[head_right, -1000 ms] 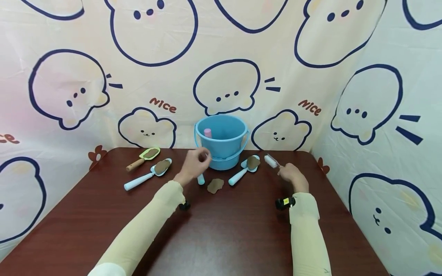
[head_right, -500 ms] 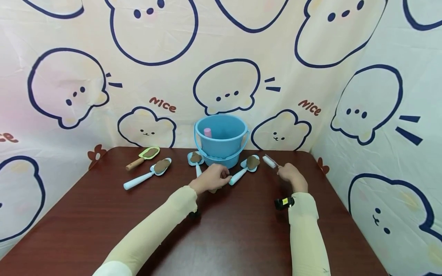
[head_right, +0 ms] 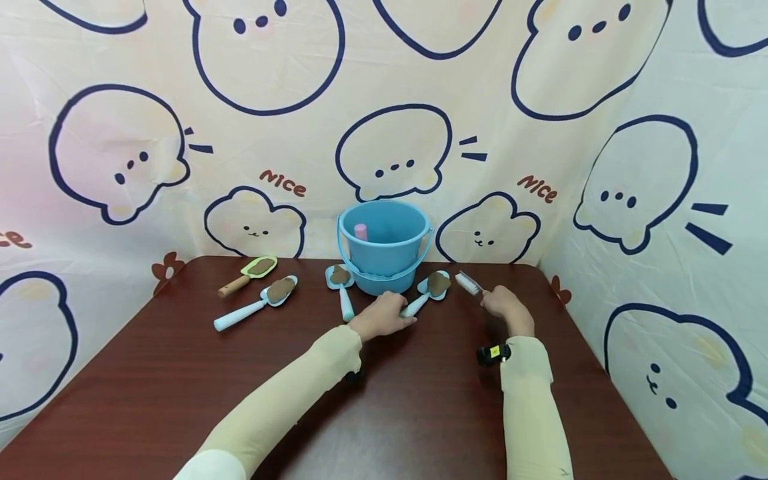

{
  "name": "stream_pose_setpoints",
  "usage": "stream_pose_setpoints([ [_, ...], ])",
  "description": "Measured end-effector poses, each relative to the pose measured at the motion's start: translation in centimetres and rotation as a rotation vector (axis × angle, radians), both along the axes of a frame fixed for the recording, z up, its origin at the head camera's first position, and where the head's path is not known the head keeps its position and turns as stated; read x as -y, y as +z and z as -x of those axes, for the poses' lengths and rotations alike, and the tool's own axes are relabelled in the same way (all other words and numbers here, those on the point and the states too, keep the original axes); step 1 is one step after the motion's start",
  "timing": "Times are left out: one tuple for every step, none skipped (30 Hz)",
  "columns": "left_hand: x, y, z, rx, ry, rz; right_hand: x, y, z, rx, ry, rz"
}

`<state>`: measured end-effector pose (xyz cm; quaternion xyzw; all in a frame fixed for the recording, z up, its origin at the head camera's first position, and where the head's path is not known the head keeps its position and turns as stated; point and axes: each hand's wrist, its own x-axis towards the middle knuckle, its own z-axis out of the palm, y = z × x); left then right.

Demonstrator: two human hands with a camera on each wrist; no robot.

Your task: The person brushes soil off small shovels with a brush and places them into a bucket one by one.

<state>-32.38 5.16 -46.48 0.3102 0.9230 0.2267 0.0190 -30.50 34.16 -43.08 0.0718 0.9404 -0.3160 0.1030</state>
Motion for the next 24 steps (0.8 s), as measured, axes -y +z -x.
stream_pose_setpoints([
  [-0.1, 0.0, 0.0, 0.006, 0.004, 0.011, 0.0, 0.0, 0.0, 0.001, 0.001, 0.002],
  [-0.2, 0.1, 0.0, 0.014, 0.010, 0.021, 0.0, 0.0, 0.0, 0.002, 0.000, 0.005],
  [-0.3, 0.3, -0.1, 0.023, 0.017, 0.029, 0.0, 0.0, 0.0, 0.002, 0.002, 0.006],
  [-0.3, 0.4, -0.1, 0.031, 0.029, 0.037, 0.0, 0.0, 0.0, 0.002, 0.002, 0.007],
  [-0.3, 0.6, -0.2, 0.038, 0.041, 0.042, -0.1, -0.1, 0.0, 0.003, 0.002, 0.008],
  [-0.3, 0.8, -0.2, 0.043, 0.054, 0.048, -0.1, -0.1, 0.1, 0.002, 0.002, 0.006],
  [-0.3, 0.9, -0.2, 0.045, 0.068, 0.046, -0.2, -0.1, 0.1, 0.001, 0.003, 0.005],
  [-0.2, 1.0, -0.2, 0.047, 0.077, 0.042, -0.2, -0.2, 0.2, 0.002, 0.003, 0.004],
  [-0.1, 1.1, -0.3, 0.045, 0.083, 0.035, -0.3, -0.2, 0.2, 0.002, 0.005, 0.001],
  [0.0, 1.1, -0.2, 0.043, 0.084, 0.030, -0.3, -0.2, 0.2, 0.002, 0.006, -0.002],
  [0.1, 1.1, -0.2, 0.038, 0.082, 0.024, -0.3, -0.2, 0.2, 0.001, 0.008, -0.005],
  [0.3, 1.1, -0.2, 0.031, 0.077, 0.020, -0.3, -0.2, 0.2, 0.001, 0.008, -0.008],
  [0.4, 1.2, -0.3, 0.026, 0.073, 0.018, -0.3, -0.1, 0.1, 0.003, 0.008, -0.008],
  [0.6, 1.3, -0.3, 0.024, 0.069, 0.019, -0.3, -0.1, 0.1, 0.006, 0.006, -0.007],
  [0.7, 1.4, -0.4, 0.028, 0.067, 0.023, -0.3, -0.1, 0.0, 0.009, 0.005, -0.005],
  [0.8, 1.5, -0.5, 0.034, 0.069, 0.032, -0.2, -0.1, 0.0, 0.012, 0.002, -0.001],
  [0.9, 1.7, -0.6, 0.039, 0.072, 0.044, -0.2, -0.1, -0.1, 0.015, 0.000, 0.002],
  [1.0, 1.8, -0.8, 0.046, 0.075, 0.058, -0.2, -0.1, -0.1, 0.018, -0.002, 0.006],
  [1.2, 2.0, -0.9, 0.056, 0.077, 0.075, -0.2, 0.0, -0.1, 0.018, -0.003, 0.008],
  [1.3, 2.2, -1.0, 0.071, 0.080, 0.093, -0.1, -0.1, -0.1, 0.018, -0.003, 0.008],
  [1.3, 2.3, -1.1, 0.086, 0.085, 0.109, -0.1, 0.0, -0.1, 0.017, -0.003, 0.008],
  [1.4, 2.4, -1.2, 0.097, 0.091, 0.126, -0.1, 0.0, -0.1, 0.015, -0.003, 0.006],
  [1.5, 2.5, -1.3, 0.111, 0.096, 0.135, -0.1, 0.0, -0.1, 0.013, -0.001, 0.003],
  [1.6, 2.5, -1.3, 0.122, 0.099, 0.142, -0.2, 0.0, 0.0, 0.012, -0.001, 0.001],
])
